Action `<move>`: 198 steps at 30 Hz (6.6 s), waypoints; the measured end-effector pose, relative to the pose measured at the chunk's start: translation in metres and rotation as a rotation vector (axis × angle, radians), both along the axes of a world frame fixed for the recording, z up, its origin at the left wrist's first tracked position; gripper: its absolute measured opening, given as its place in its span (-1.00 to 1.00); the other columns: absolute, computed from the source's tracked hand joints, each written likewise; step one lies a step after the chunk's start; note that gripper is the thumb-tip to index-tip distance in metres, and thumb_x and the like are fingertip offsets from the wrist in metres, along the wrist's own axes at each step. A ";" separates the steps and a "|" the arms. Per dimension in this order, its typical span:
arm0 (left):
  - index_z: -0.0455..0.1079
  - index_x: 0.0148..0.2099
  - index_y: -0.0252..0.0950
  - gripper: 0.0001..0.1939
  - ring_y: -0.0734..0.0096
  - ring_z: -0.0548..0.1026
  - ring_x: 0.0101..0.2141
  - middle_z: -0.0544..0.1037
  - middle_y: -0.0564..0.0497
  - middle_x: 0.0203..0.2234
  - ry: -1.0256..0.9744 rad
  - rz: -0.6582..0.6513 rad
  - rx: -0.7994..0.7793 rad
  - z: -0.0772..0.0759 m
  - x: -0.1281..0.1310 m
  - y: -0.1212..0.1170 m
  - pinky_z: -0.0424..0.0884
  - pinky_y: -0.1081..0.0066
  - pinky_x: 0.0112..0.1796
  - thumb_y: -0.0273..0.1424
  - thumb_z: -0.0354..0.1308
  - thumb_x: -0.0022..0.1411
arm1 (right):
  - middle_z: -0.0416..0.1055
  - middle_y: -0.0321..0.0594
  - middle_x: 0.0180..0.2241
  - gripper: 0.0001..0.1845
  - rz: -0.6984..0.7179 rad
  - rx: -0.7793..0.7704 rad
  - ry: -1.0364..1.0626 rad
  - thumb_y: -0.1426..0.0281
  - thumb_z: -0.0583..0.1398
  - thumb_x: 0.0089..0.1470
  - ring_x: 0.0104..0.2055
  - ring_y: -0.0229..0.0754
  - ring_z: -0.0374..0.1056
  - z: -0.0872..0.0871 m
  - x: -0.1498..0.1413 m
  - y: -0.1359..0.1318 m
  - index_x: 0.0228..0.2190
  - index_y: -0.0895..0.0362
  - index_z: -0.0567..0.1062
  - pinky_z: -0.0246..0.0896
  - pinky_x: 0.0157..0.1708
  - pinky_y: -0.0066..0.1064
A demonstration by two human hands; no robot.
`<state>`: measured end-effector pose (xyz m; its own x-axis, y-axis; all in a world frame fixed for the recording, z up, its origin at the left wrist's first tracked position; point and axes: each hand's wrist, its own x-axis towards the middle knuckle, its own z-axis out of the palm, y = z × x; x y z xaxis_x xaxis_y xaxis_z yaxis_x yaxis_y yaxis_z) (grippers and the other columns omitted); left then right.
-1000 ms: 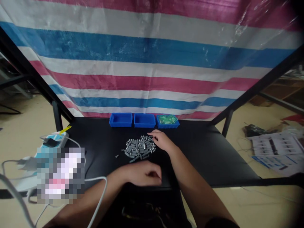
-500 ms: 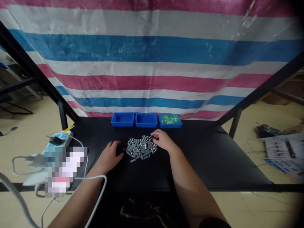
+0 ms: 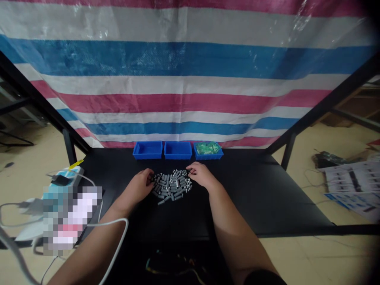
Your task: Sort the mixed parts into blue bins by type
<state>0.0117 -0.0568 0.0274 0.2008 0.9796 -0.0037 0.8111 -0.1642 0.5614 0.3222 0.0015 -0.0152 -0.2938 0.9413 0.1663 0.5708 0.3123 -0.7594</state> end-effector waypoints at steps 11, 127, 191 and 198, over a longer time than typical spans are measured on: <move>0.42 -0.06 -0.25 -0.74 0.32 0.51 -0.33 0.55 0.02 -0.35 -0.052 0.024 0.108 0.000 0.007 0.054 0.36 0.36 -0.27 -0.32 0.10 0.21 | 0.48 -0.25 -0.36 -0.73 -0.112 0.131 -0.032 0.65 0.21 -0.06 -0.42 -0.28 0.40 0.000 -0.009 0.003 -0.39 0.09 0.62 0.37 -0.33 -0.43; 0.47 -0.12 -0.19 -0.83 0.32 0.54 -0.31 0.62 0.01 -0.29 -0.075 -0.013 0.082 -0.023 0.020 0.048 0.31 0.37 -0.27 -0.44 0.14 0.23 | 0.51 -0.08 -0.23 -0.67 -0.344 0.296 0.291 0.21 0.29 0.14 -0.24 -0.12 0.49 0.027 -0.052 0.039 -0.11 0.10 0.61 0.51 -0.16 -0.27; 0.47 -0.11 -0.25 -0.84 0.29 0.56 -0.30 0.62 -0.01 -0.31 -0.346 0.054 0.058 -0.036 0.014 0.055 0.39 0.34 -0.22 -0.40 0.16 0.27 | 0.48 -0.19 -0.25 -0.82 0.067 0.301 0.068 0.47 0.23 0.18 -0.31 -0.23 0.44 0.030 -0.083 0.004 -0.19 0.09 0.60 0.42 -0.24 -0.37; 0.46 -0.07 -0.27 -0.74 0.31 0.55 -0.29 0.60 -0.03 -0.29 -0.713 0.079 0.016 -0.035 0.019 0.057 0.44 0.32 -0.22 -0.25 0.18 0.26 | 0.50 -0.17 -0.15 -0.64 0.174 0.251 0.140 0.45 0.29 0.14 -0.23 -0.22 0.47 0.028 -0.100 -0.001 0.00 0.05 0.56 0.45 -0.21 -0.39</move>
